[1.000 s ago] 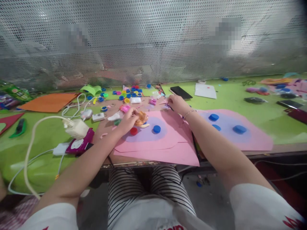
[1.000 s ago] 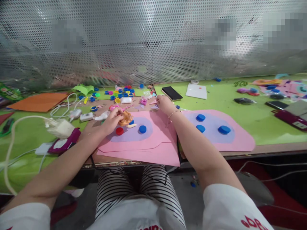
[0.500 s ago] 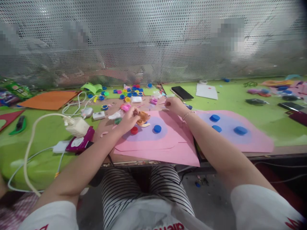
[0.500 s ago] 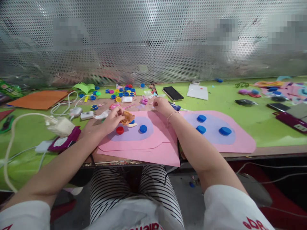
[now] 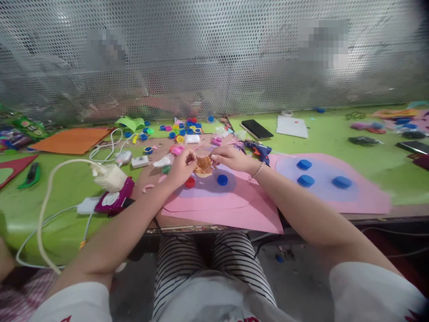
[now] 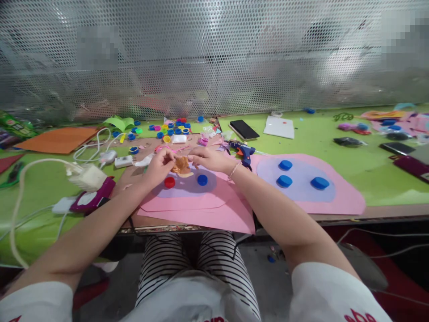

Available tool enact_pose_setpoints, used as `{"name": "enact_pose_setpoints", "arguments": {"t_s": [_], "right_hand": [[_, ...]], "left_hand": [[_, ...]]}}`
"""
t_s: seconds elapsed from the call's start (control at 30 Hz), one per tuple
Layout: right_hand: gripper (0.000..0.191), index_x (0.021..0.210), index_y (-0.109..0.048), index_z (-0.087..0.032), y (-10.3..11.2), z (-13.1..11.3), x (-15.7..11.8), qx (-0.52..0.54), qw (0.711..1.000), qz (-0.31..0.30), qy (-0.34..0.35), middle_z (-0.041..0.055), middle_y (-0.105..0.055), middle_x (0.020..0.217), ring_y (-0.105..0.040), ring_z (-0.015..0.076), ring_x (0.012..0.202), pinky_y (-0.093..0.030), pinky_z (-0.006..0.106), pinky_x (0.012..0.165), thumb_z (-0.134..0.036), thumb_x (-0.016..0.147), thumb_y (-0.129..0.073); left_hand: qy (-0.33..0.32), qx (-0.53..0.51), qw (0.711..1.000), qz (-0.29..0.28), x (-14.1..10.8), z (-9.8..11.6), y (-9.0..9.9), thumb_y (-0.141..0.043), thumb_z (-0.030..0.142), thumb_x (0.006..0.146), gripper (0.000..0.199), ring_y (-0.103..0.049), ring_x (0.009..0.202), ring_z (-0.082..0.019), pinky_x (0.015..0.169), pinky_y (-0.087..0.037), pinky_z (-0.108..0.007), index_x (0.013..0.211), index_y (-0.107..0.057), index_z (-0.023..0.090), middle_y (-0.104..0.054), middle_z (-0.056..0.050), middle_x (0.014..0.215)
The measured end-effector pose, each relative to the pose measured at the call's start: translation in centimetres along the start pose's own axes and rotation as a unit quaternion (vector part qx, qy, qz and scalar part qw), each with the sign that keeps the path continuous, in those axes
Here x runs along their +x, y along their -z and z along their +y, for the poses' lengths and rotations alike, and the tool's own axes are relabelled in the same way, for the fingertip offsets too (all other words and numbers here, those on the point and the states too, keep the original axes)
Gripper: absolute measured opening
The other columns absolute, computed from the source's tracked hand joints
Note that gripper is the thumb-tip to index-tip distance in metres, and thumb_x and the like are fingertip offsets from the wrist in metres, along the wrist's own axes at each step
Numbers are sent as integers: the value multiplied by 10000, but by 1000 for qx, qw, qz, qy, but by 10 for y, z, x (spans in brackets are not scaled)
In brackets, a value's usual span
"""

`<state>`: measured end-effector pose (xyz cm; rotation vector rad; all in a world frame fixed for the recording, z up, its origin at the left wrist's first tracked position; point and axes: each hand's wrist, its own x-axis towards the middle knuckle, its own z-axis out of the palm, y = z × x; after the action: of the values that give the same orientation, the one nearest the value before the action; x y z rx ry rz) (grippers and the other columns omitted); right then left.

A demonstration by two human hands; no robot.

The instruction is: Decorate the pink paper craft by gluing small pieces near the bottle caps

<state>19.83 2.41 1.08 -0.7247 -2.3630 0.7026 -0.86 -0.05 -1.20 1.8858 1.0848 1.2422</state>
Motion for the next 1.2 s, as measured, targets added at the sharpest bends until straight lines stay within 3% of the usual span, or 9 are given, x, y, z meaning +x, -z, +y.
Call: {"name": "enact_pose_setpoints", "arguments": {"t_s": [0.27,0.5,0.63,0.73,0.9,1.07,1.2], "right_hand": [[219,949,-638,-233,-10,-15,-1,16,998,68,-10,41,-650,991,-570,185,945,-404,377,892,-307,872,-447],[100,808,-629,-194,-14,-25,1,22,996,73,-38,33,-643,797,-568,139,681,-457,297,645,-266,779,-565],[64,768,-618,-181,-16,-29,2,-24,990,131,-40,25,-625,723,-530,127,615,-422,278,587,-179,761,-555],[80,809,-621,-170,-15,-28,1,-40,985,163,-34,38,-624,719,-531,132,609,-417,281,574,-172,770,-551],[121,854,-607,-169,-16,-29,-2,-88,983,157,27,58,-638,796,-570,140,688,-464,282,621,-136,804,-502],[147,970,-579,-157,-17,-32,-3,-127,972,162,116,69,-620,829,-573,135,706,-500,274,616,-182,851,-496],[129,929,-590,-173,-17,-33,-2,-156,956,187,161,68,-622,826,-589,147,764,-510,293,660,-159,873,-474]], "left_hand": [[-24,52,994,94,3,1,4,-429,47,734,175,-485,696,-107,702,-412,-273,755,-410,220,-462,20,731],[-32,44,994,94,3,-5,2,-425,59,750,170,-514,736,-110,727,-443,-282,806,-409,219,-481,10,780],[-25,-3,996,84,0,2,2,-449,51,729,272,-568,856,-127,780,-463,-294,937,-424,226,-554,-17,905],[-15,-32,998,42,-3,9,2,-539,94,714,392,-590,917,-151,793,-480,-301,1066,-433,228,-593,-50,1018],[10,-19,1000,-3,-4,14,1,-664,202,668,394,-609,948,-184,818,-494,-324,1043,-546,174,-629,-76,1057],[7,-16,1000,11,-2,17,2,-674,185,651,285,-640,867,-166,786,-507,-298,933,-633,168,-686,-53,943],[-5,9,1000,13,-2,19,5,-672,172,642,210,-639,786,-149,708,-510,-258,852,-669,176,-697,-28,840]]}}
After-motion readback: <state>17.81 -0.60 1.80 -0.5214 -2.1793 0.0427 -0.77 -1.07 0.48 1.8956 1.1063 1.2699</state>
